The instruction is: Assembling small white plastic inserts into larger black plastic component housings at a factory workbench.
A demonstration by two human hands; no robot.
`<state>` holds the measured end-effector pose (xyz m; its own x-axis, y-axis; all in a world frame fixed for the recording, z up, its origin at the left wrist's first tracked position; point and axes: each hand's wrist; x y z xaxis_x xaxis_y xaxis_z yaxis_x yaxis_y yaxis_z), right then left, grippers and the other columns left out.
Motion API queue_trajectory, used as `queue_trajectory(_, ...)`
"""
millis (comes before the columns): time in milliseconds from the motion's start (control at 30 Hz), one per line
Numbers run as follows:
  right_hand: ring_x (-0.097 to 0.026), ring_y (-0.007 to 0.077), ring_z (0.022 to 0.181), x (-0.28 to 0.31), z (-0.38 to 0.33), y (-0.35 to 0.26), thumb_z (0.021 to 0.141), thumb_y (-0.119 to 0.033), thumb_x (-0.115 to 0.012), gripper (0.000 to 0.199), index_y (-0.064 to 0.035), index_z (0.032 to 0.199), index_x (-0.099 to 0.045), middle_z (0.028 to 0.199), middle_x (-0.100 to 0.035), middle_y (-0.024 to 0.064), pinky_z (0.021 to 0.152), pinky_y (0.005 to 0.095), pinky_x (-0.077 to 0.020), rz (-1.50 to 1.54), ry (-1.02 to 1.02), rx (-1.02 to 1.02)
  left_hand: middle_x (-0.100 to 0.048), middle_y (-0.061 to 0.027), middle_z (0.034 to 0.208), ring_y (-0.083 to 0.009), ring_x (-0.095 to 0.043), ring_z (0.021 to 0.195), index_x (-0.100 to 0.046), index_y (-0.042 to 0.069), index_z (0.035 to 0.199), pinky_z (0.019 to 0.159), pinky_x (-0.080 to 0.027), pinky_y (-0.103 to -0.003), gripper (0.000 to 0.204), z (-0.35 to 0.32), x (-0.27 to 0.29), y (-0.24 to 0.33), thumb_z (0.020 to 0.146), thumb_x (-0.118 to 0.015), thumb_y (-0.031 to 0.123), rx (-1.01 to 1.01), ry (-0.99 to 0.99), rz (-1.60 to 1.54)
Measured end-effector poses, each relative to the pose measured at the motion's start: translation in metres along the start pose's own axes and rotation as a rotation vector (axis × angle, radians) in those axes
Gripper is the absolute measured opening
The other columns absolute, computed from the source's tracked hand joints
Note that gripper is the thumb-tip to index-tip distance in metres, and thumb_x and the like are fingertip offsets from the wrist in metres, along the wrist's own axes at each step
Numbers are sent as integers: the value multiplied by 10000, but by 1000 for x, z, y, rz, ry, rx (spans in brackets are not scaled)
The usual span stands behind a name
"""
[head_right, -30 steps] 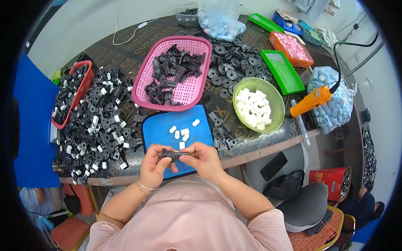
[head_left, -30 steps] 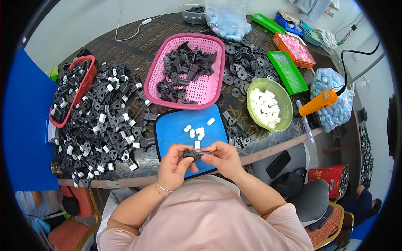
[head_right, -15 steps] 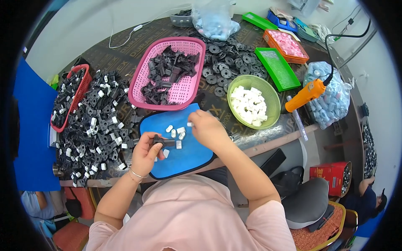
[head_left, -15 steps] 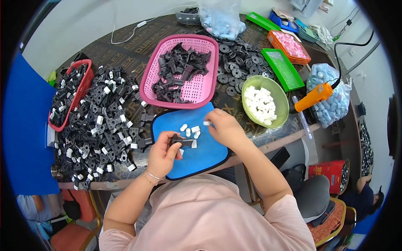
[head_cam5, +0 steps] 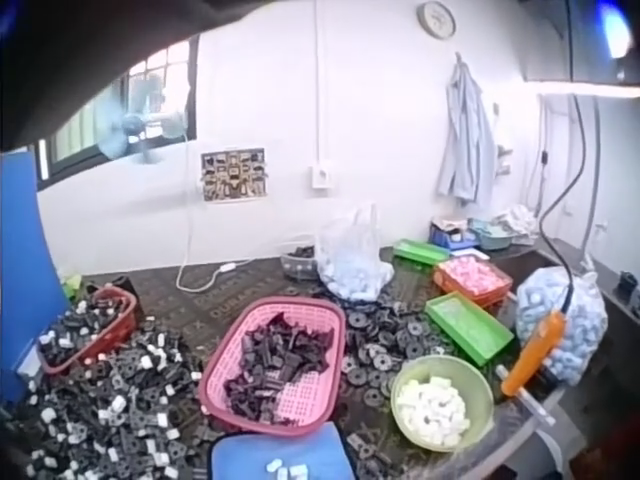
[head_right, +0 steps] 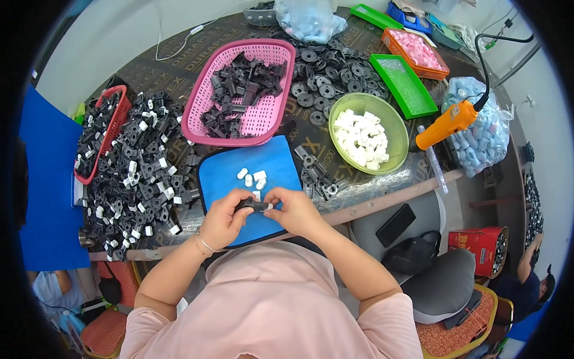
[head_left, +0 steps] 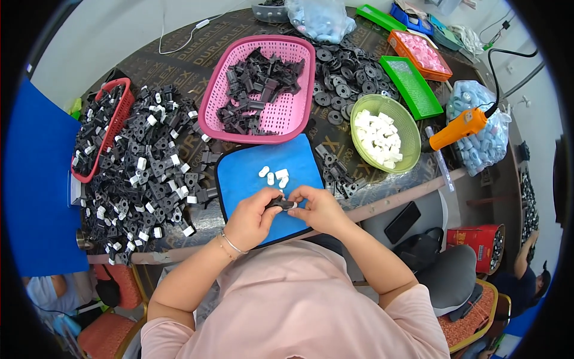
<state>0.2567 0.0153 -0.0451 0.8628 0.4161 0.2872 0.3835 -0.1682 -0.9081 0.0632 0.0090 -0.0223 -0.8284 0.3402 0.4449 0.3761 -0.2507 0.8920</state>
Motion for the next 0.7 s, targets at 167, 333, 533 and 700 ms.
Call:
queue_trajectory(167,-533,131,591,-5,0,6,705,-123,-763,223,-61,880,-638,754,-565,41,540,285,-445,-240,173,246,-608,-119,871,-203,-593,623,-546,38,1047,561,-474,-307,213,0,-3,-8,838,-584,20,-87,-1,121)
queue_trajectory(333,-572,262,676,-1,2,3,659,-73,-711,210,-59,858,-648,724,-563,107,615,337,-470,-320,126,206,-602,-160,926,-321,-611,706,-538,44,1052,605,-499,-395,246,6,-6,13,809,-567,31,-187,-85,295)
queue_trajectory(533,-575,353,755,2,5,10,680,-87,-656,117,-36,780,-620,772,-585,158,648,408,-472,-279,131,284,-581,-157,885,-315,-626,653,-480,60,1022,528,-510,-419,270,16,-31,41,756,-524,75,-111,-295,693)
queue_trajectory(700,-576,353,764,2,5,8,656,-76,-674,162,-48,810,-630,777,-599,147,669,409,-475,-323,119,258,-581,-158,875,-317,-635,651,-471,59,1035,510,-513,-416,274,22,-27,37,766,-523,73,-84,-336,672)
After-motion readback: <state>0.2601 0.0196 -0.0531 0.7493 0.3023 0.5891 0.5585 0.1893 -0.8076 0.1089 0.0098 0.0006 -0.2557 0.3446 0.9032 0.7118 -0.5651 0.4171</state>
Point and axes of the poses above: each hand's wrist, its own z-axis towards the middle knuckle, its own x-axis out of the back of the hand, y = z × x
